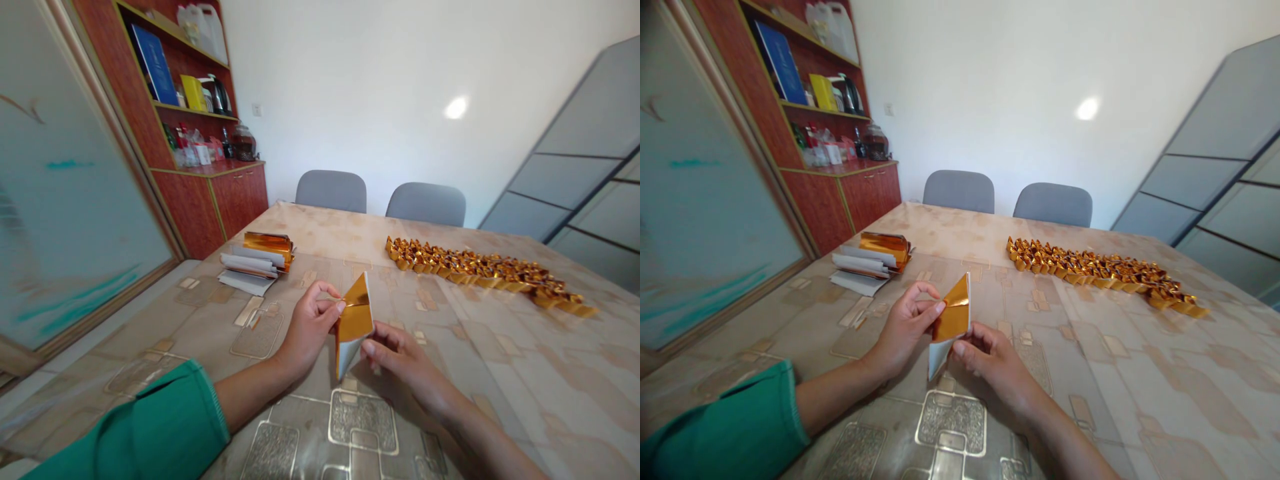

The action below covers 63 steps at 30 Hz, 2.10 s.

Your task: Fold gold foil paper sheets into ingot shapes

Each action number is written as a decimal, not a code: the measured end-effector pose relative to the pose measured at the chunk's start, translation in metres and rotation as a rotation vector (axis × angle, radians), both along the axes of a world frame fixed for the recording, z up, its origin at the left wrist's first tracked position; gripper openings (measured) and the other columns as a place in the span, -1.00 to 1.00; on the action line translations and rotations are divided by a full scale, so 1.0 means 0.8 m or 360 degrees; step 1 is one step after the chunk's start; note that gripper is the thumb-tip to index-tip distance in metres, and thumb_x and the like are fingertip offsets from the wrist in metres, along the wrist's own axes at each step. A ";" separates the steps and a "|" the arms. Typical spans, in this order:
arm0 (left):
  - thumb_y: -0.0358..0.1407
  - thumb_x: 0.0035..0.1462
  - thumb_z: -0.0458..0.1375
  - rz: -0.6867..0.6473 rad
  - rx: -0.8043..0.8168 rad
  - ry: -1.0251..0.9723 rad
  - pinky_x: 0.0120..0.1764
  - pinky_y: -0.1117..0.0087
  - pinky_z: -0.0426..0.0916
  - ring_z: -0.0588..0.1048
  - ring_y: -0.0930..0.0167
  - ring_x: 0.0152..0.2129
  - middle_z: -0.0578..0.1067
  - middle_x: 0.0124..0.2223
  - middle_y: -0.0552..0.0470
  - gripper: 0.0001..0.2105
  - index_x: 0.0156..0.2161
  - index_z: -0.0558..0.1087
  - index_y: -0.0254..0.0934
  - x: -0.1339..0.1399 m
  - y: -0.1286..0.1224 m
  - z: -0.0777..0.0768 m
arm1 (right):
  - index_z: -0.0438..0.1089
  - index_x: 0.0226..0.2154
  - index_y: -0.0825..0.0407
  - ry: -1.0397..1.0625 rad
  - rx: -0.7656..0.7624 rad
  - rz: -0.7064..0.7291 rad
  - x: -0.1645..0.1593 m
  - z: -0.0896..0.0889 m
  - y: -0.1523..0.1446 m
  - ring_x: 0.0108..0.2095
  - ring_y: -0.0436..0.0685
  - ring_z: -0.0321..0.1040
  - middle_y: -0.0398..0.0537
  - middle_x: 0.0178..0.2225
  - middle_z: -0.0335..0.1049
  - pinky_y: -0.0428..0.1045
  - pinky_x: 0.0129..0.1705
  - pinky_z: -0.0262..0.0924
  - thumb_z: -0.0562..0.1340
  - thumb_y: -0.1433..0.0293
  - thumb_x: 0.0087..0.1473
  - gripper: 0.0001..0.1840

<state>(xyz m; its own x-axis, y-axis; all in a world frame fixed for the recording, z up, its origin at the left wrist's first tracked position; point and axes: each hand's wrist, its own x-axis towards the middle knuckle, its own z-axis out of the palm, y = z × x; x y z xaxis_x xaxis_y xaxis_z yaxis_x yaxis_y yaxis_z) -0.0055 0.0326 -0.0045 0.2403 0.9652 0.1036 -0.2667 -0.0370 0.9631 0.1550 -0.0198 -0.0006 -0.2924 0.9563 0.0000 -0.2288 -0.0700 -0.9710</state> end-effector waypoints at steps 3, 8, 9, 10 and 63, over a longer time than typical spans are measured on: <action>-0.20 0.08 0.23 0.0033 0.0091 0.0048 -0.50 0.52 0.30 0.49 0.46 -0.57 0.52 -0.50 0.13 -0.81 -0.31 0.34 -0.26 0.001 -0.001 0.002 | 0.55 -0.33 0.02 -0.0076 0.0026 -0.0042 0.003 0.002 0.001 -0.47 0.01 0.23 -0.13 -0.46 0.39 -0.08 -0.40 0.14 0.40 0.15 -0.01 -0.71; -0.27 0.10 0.21 0.0051 0.0209 0.0111 -0.40 0.49 0.35 0.51 0.45 -0.45 0.55 -0.38 0.07 -0.88 -0.30 0.48 -0.29 0.001 -0.004 0.001 | 0.53 -0.32 0.02 -0.0109 0.0043 -0.0128 0.004 -0.003 0.002 -0.41 0.04 0.29 -0.10 -0.39 0.47 -0.05 -0.34 0.15 0.38 0.19 0.02 -0.76; -0.27 0.12 0.20 0.0033 0.0213 0.0143 -0.38 0.48 0.36 0.51 0.44 -0.42 0.57 -0.35 0.05 -0.87 -0.28 0.50 -0.30 0.000 -0.004 0.002 | 0.53 -0.32 0.02 -0.0127 0.0061 -0.0159 0.005 -0.004 0.004 -0.41 0.05 0.30 -0.09 -0.39 0.48 -0.05 -0.33 0.16 0.38 0.20 0.02 -0.77; -0.26 0.14 0.18 0.0007 0.0217 0.0170 -0.35 0.46 0.38 0.52 0.42 -0.39 0.58 -0.32 0.02 -0.85 -0.26 0.52 -0.30 0.000 -0.004 0.002 | 0.53 -0.32 0.02 -0.0155 0.0088 -0.0189 0.006 -0.005 0.005 -0.40 0.05 0.31 -0.09 -0.38 0.49 -0.04 -0.31 0.17 0.37 0.21 0.03 -0.77; -0.48 0.02 0.24 -0.0487 0.0150 0.0003 0.00 0.26 0.38 0.55 0.33 -0.11 0.57 -0.05 -0.12 -0.53 0.08 0.39 -0.25 0.004 -0.006 -0.005 | 0.53 -0.40 0.00 -0.0265 0.0262 -0.0217 0.014 -0.004 0.011 -0.44 0.08 0.26 -0.13 -0.49 0.40 0.01 -0.30 0.18 0.36 0.13 0.04 -0.73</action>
